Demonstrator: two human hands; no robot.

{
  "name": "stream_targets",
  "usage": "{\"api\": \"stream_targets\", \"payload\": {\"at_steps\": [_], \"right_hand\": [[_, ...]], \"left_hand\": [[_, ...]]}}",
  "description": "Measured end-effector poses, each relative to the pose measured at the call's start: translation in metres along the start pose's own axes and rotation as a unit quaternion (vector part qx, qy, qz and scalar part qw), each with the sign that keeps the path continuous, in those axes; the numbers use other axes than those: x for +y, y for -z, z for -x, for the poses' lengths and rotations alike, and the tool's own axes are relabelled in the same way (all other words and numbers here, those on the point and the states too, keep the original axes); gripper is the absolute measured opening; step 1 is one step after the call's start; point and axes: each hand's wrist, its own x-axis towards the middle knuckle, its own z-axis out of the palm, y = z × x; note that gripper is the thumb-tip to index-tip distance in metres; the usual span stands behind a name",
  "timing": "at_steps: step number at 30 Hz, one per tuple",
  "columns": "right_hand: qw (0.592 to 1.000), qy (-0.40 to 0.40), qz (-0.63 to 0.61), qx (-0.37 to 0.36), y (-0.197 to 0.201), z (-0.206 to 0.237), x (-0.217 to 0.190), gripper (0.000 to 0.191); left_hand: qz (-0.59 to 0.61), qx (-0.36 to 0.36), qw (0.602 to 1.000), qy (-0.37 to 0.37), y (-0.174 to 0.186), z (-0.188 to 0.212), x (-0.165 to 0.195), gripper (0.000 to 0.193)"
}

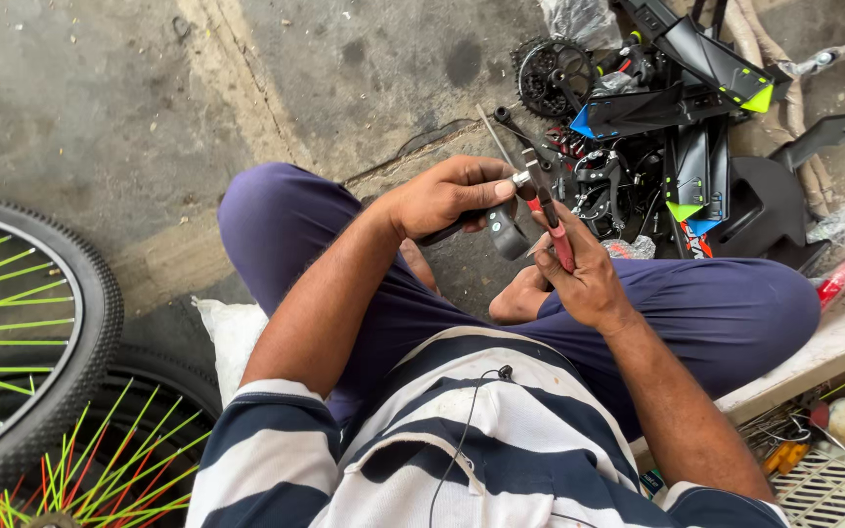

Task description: The person sits on the floor of a bicycle repair shop assembling bicycle brake lever and handlebar components. They use a screwdriver to tighten screws on a brake lever clamp, use pliers on small parts, unwrap plastic packaging from new components, and handle levers and cables while fitting parts together.

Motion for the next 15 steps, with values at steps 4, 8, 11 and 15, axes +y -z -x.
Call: {"api": "stream_targets", "payload": {"at_steps": [4,8,11,15], "right_hand": [[0.998,0.032,0.061,-0.006,0.002,0.001,-0.003,0.050],[0.994,0.045,0.102,-0.015,0.009,0.005,0.005,0.046],[0.993,0.055,0.101,-0.012,0.013,0.008,0.009,0.041],[0.994,0.046,0.099,-0.007,0.012,0.012,0.010,0.033]], "left_hand": [[0.011,0.003,0.999,0.032,0.002,0.001,-0.001,0.036],[0.004,0.000,0.999,0.048,-0.001,0.000,-0.002,0.037],[0.008,-0.008,0.999,0.038,-0.001,0.000,-0.002,0.039],[-0.063,-0.027,0.998,0.006,-0.001,-0.002,-0.004,0.040]]}}
